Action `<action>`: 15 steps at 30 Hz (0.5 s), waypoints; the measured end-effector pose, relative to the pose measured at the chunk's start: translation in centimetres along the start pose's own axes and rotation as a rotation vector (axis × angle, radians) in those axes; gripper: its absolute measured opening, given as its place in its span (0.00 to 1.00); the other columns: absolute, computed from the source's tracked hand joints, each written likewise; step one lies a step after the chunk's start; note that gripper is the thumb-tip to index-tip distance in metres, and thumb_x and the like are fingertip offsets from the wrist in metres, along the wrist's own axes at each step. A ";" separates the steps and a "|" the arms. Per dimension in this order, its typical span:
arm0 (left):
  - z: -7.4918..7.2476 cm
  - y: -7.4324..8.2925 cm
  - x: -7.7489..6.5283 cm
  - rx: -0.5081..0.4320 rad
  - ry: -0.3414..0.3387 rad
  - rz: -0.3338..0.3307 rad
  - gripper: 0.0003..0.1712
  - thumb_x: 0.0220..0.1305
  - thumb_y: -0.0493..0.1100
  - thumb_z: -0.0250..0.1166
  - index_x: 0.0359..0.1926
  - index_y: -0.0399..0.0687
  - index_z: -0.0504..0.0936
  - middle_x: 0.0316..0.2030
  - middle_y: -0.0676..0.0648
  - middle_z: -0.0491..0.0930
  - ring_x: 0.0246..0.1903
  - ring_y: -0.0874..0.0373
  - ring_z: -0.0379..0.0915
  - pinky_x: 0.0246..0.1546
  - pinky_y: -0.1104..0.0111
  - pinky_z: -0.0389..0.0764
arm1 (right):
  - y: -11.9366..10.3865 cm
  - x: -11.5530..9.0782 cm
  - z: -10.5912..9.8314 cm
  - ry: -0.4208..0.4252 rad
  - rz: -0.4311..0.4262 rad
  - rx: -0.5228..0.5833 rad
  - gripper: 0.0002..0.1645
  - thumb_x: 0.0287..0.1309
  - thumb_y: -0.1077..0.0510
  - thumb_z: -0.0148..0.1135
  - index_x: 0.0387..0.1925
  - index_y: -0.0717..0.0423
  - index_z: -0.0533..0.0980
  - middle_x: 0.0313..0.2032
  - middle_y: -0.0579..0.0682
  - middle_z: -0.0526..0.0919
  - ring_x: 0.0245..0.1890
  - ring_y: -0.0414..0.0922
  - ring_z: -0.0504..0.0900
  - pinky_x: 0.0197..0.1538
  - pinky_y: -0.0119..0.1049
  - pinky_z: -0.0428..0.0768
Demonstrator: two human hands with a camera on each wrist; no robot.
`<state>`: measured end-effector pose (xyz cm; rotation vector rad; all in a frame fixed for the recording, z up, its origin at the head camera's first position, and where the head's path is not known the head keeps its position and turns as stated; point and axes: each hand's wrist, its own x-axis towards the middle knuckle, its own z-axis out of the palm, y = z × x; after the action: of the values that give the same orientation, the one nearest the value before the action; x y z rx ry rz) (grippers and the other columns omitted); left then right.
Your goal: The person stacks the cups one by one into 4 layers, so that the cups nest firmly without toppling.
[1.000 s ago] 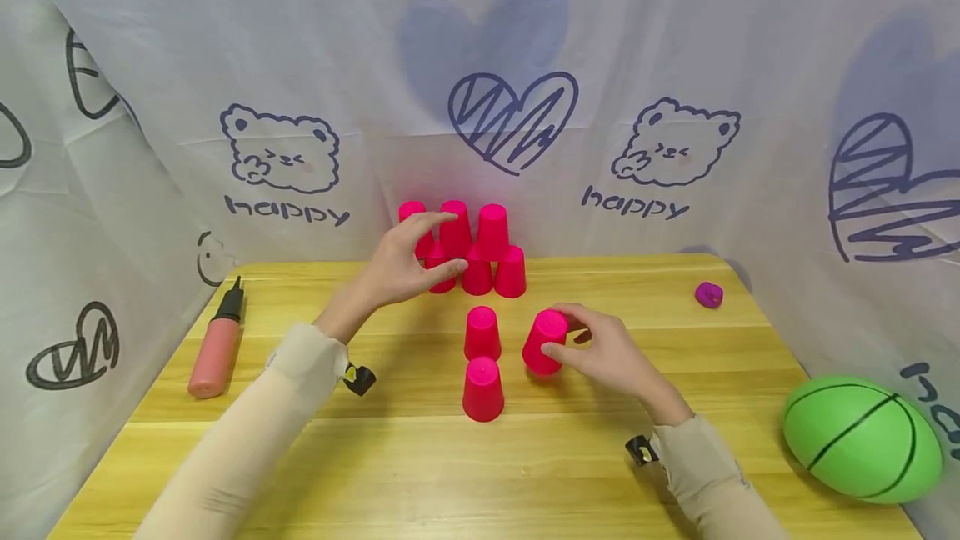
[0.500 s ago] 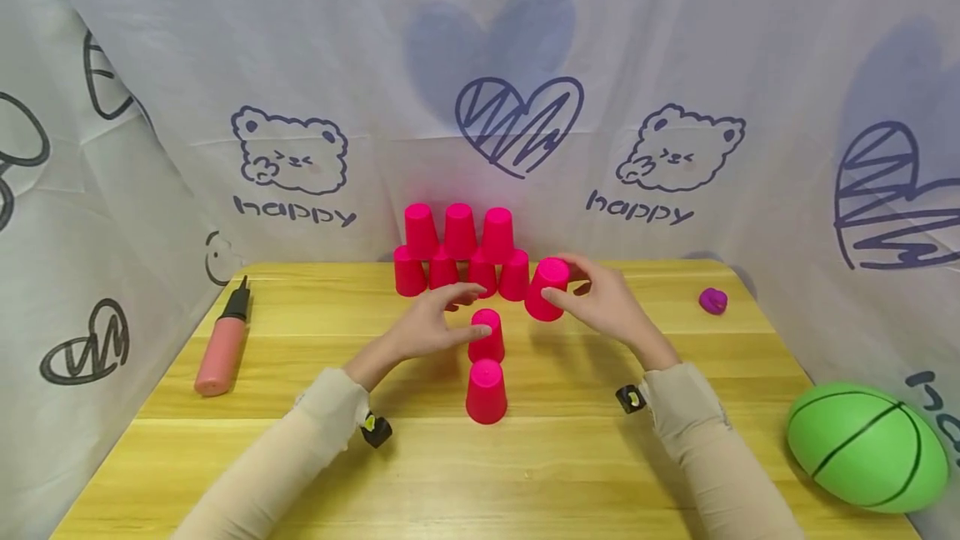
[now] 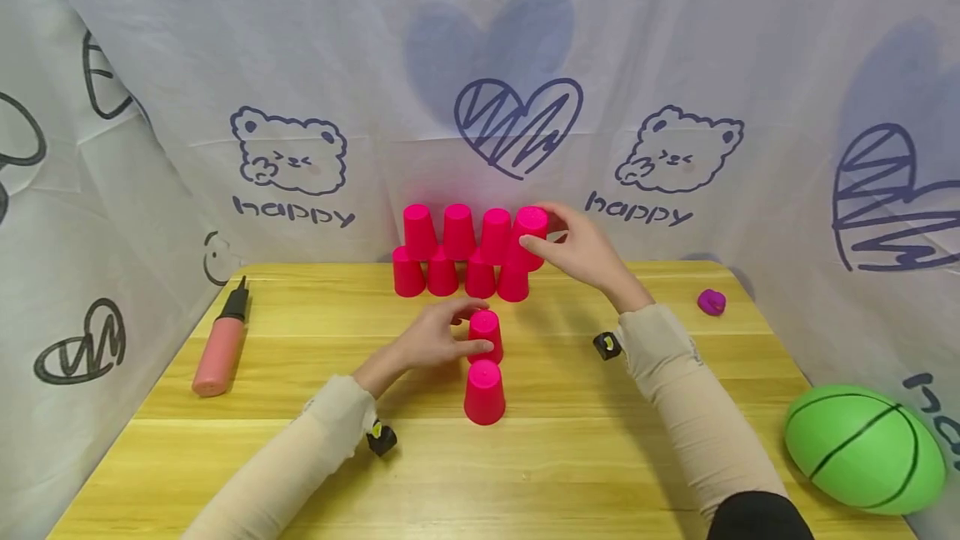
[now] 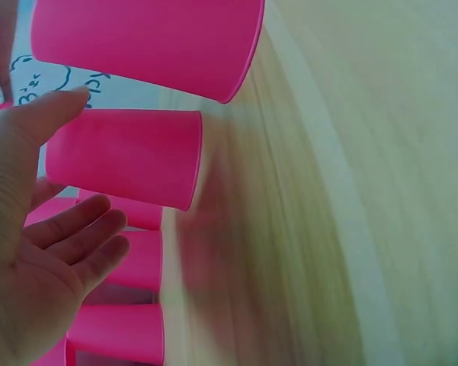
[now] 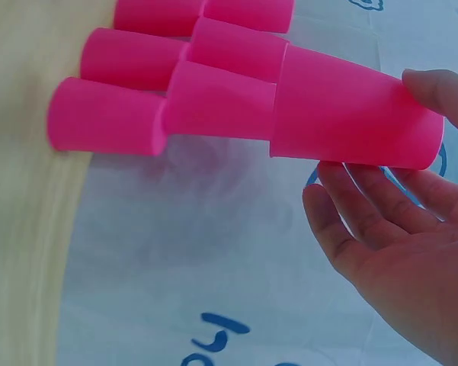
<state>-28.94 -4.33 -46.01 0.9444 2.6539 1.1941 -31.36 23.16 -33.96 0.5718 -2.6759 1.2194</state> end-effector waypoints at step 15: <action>0.6 -0.4 -0.1 -0.041 -0.009 0.005 0.31 0.62 0.51 0.78 0.63 0.53 0.79 0.47 0.55 0.85 0.48 0.59 0.79 0.54 0.57 0.86 | -2.3 5.4 0.8 0.032 0.016 0.039 0.35 0.66 0.46 0.70 0.70 0.52 0.74 0.57 0.55 0.84 0.56 0.53 0.82 0.54 0.47 0.83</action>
<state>-28.88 -4.14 -46.70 0.9487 2.6117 1.2370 -35.39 19.66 -31.34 0.5326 -2.6407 1.2772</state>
